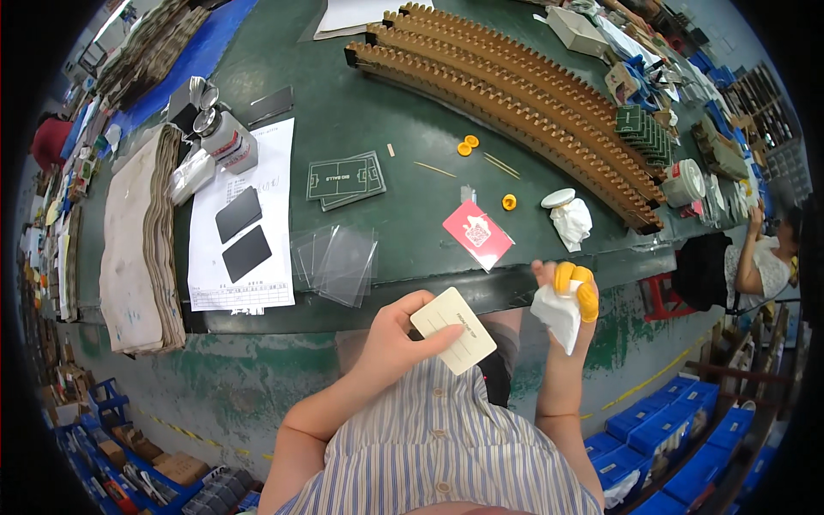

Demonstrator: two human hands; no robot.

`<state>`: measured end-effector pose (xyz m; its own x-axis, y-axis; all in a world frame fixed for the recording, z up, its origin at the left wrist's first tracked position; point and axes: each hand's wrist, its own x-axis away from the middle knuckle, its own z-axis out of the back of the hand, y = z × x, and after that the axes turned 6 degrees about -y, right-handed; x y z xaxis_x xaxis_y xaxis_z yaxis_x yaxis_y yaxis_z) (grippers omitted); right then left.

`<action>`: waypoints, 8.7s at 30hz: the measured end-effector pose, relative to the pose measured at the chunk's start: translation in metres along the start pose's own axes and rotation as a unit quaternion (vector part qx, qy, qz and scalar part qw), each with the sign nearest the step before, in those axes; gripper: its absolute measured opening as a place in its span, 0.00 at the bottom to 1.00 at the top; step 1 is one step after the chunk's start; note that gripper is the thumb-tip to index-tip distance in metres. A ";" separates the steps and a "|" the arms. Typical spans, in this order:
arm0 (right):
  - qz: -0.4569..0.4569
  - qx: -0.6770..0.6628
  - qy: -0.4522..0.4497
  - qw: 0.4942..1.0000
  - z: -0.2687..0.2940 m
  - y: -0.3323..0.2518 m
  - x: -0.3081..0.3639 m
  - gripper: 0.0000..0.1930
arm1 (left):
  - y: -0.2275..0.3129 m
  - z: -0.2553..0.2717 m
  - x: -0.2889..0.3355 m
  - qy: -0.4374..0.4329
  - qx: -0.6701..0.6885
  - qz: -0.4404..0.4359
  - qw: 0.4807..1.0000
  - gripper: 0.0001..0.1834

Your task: The person cleans small rectangular cards with a white cloth. They wipe the green side of a card, flip it to wipe the white side, and then repeat the process on a second card. The person handles the cards one at a time, using a cloth to rub the surfaces.

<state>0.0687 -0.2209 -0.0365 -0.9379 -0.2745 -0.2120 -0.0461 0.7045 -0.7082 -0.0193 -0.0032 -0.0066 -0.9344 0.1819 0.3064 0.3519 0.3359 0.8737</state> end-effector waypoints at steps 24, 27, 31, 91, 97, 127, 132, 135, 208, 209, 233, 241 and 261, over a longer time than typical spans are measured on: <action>0.347 0.719 -0.236 0.553 -0.045 0.006 -0.015 0.10 | 0.003 -0.002 0.006 -0.018 -0.181 -0.051 0.982 0.10; 0.266 0.674 -0.179 0.666 -0.034 0.015 -0.017 0.13 | 0.004 -0.003 0.007 -0.010 -0.176 -0.048 0.983 0.09; 0.078 0.489 -0.089 0.864 -0.031 0.018 -0.013 0.17 | -0.001 0.001 0.006 0.004 -0.146 -0.049 0.988 0.08; 0.187 0.654 -0.336 0.652 -0.282 0.205 -0.250 0.11 | 0.016 0.088 0.108 0.299 0.020 -0.230 0.926 0.09; -0.296 0.131 -0.285 0.902 -0.252 0.117 -0.203 0.16 | 0.015 0.076 0.099 0.293 0.015 -0.210 0.933 0.08; 0.251 0.639 -0.300 0.662 -0.069 -0.022 -0.011 0.17 | 0.023 -0.008 0.027 0.028 -0.131 -0.098 0.986 0.11; 0.275 0.666 -0.320 0.615 -0.077 -0.016 -0.017 0.16 | 0.026 -0.007 0.028 0.033 -0.148 -0.101 0.983 0.12; 0.267 0.690 -0.322 0.591 -0.079 -0.017 -0.018 0.16 | 0.027 -0.006 0.026 0.033 -0.151 -0.103 0.982 0.12; 0.167 0.573 -0.113 0.794 -0.008 -0.030 0.024 0.09 | 0.048 -0.016 -0.027 -0.012 0.043 0.009 0.999 0.14; 0.163 0.565 -0.107 0.802 -0.007 -0.028 0.024 0.09 | 0.046 -0.015 -0.028 -0.012 0.046 0.008 0.999 0.14; -0.122 0.112 0.016 0.986 -0.010 -0.010 0.008 0.21 | 0.027 -0.011 -0.031 0.025 0.113 0.030 0.993 0.14; -0.130 0.056 0.038 0.989 -0.023 -0.009 0.012 0.20 | 0.022 -0.007 -0.018 0.015 0.053 -0.024 0.998 0.14; 0.269 0.688 -0.165 0.653 -0.013 -0.013 0.008 0.16 | 0.023 -0.010 -0.008 0.002 0.022 -0.091 0.996 0.13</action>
<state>0.0573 -0.2243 -0.0203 -0.5548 -0.5160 -0.6526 0.8260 -0.4357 -0.3577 -0.0046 -0.0059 0.0144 -0.9832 0.1103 0.1457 0.1782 0.4035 0.8974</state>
